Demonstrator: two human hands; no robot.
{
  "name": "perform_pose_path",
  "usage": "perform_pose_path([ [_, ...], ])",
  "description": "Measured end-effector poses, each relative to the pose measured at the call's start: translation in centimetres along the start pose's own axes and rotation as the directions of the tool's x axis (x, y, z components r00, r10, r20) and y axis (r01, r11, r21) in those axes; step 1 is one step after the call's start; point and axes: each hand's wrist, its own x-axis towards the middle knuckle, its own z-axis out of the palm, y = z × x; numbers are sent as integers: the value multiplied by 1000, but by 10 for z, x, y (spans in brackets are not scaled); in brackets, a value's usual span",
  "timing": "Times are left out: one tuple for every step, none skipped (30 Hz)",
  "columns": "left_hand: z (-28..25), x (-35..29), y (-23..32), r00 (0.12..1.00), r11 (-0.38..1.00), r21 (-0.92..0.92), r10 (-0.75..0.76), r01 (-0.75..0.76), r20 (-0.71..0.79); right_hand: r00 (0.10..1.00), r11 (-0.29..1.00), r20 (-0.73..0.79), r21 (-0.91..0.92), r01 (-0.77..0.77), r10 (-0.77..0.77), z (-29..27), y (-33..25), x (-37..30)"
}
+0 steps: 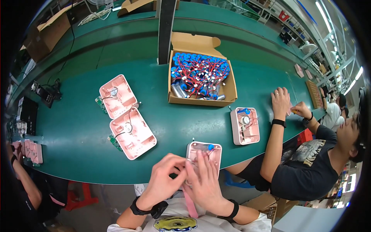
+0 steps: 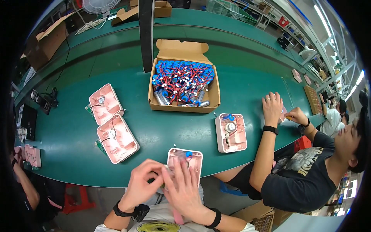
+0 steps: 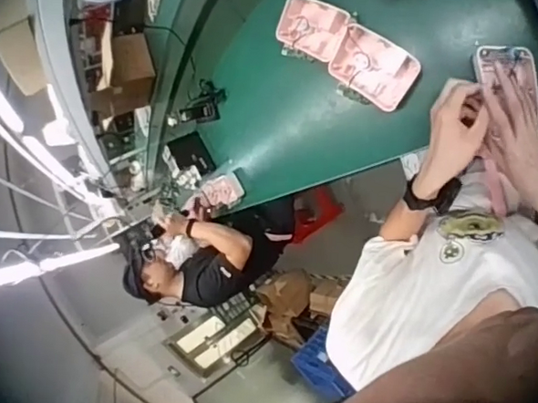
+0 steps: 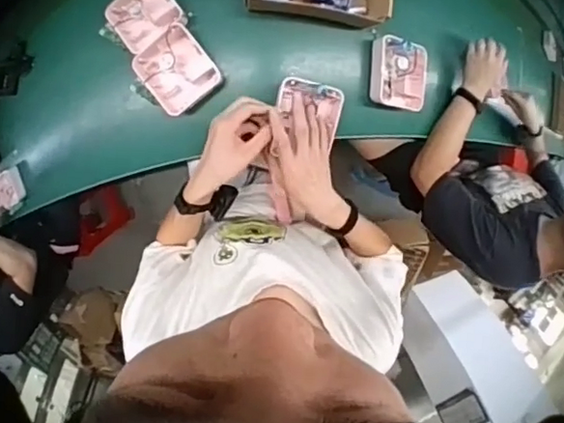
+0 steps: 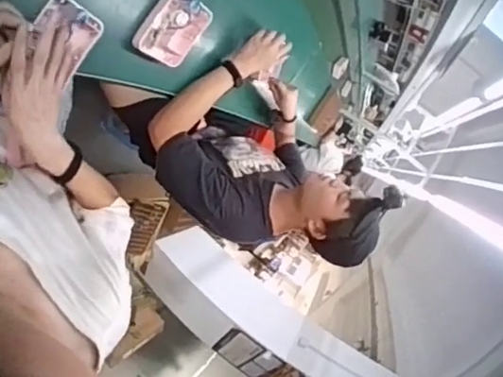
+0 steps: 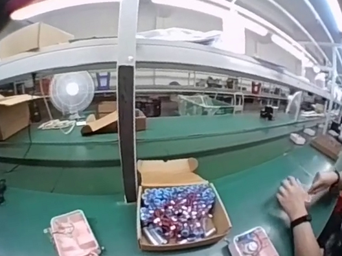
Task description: The person picks up a battery from a box, inserts it into a pink plastic housing, and connects the wires to a circuit board. They then press a small white component into the housing and set the assembly aside before repeating the process.
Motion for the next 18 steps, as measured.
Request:
perform_pose_path([
  [1, -2, 7, 996, 1000, 13, 27, -28, 85, 999, 1000, -40, 19, -23, 24, 6, 6, -2],
  [0, -6, 12, 987, 998, 28, 48, -53, 155, 999, 1000, -34, 30, -9, 10, 8, 12, -2],
  [-1, -8, 15, 973, 996, 43, 68, -79, 221, 1000, 1000, -9, 20, -6, 6, 6, 23, -1],
  [-2, -10, 17, 978, 996, 51, 63, -74, 198, 1000, 1000, 16, 11, 2, -2, 2, 35, -1],
  [-4, -10, 19, 973, 962, 184, 177, -203, 146, 999, 1000, 37, 0, 11, -11, -2, 46, 1],
  [-6, -9, 22, 950, 893, 324, 292, -312, 110, 999, 999, 37, 14, 35, -36, -8, 58, 3],
  [-9, -7, 24, 910, 792, 463, 404, -399, 93, 998, 999, 46, -34, 42, -41, -17, 70, 5],
  [-22, -6, 22, 911, 786, 482, 405, -388, 73, 998, 996, 54, -80, 49, -45, -23, 77, 8],
  [-45, -4, 16, 868, 690, 630, 493, -356, -50, 996, 995, 51, -64, 72, -69, -28, 78, 12],
  [-67, -3, 12, 796, 585, 757, 587, -291, -148, 1000, 993, 3, -116, 23, -23, -35, 76, 13],
  [-89, -2, 11, 778, 575, 805, 570, -147, -265, 999, 986, -49, -163, -30, 23, -42, 72, 13],
  [-107, -1, 12, 739, 560, 828, 559, -3, -376, 992, 974, -105, -208, -89, 68, -49, 67, 14],
  [-118, 2, 12, 732, 554, 832, 565, 5, -380, 992, 977, -110, -200, -78, 57, -54, 58, 14],
  [-128, 5, 13, 801, 696, 715, 396, 57, -449, 987, 987, -150, -137, -81, 60, -58, 46, 14],
  [-135, 8, 13, 852, 807, 577, 211, 124, -478, 979, 994, -190, -71, -87, 72, -61, 34, 12],
  [-139, 12, 13, 883, 881, 426, 21, 205, -468, 969, 996, -231, -6, -91, 88, -61, 25, 13],
  [-139, 15, 10, 888, 877, 439, 34, 193, -459, 964, 995, -247, -1, -100, 97, -57, 20, 16],
  [-136, 15, 5, 908, 900, 400, 14, 171, -419, 987, 962, -79, 248, -117, 141, -50, 17, 22],
])
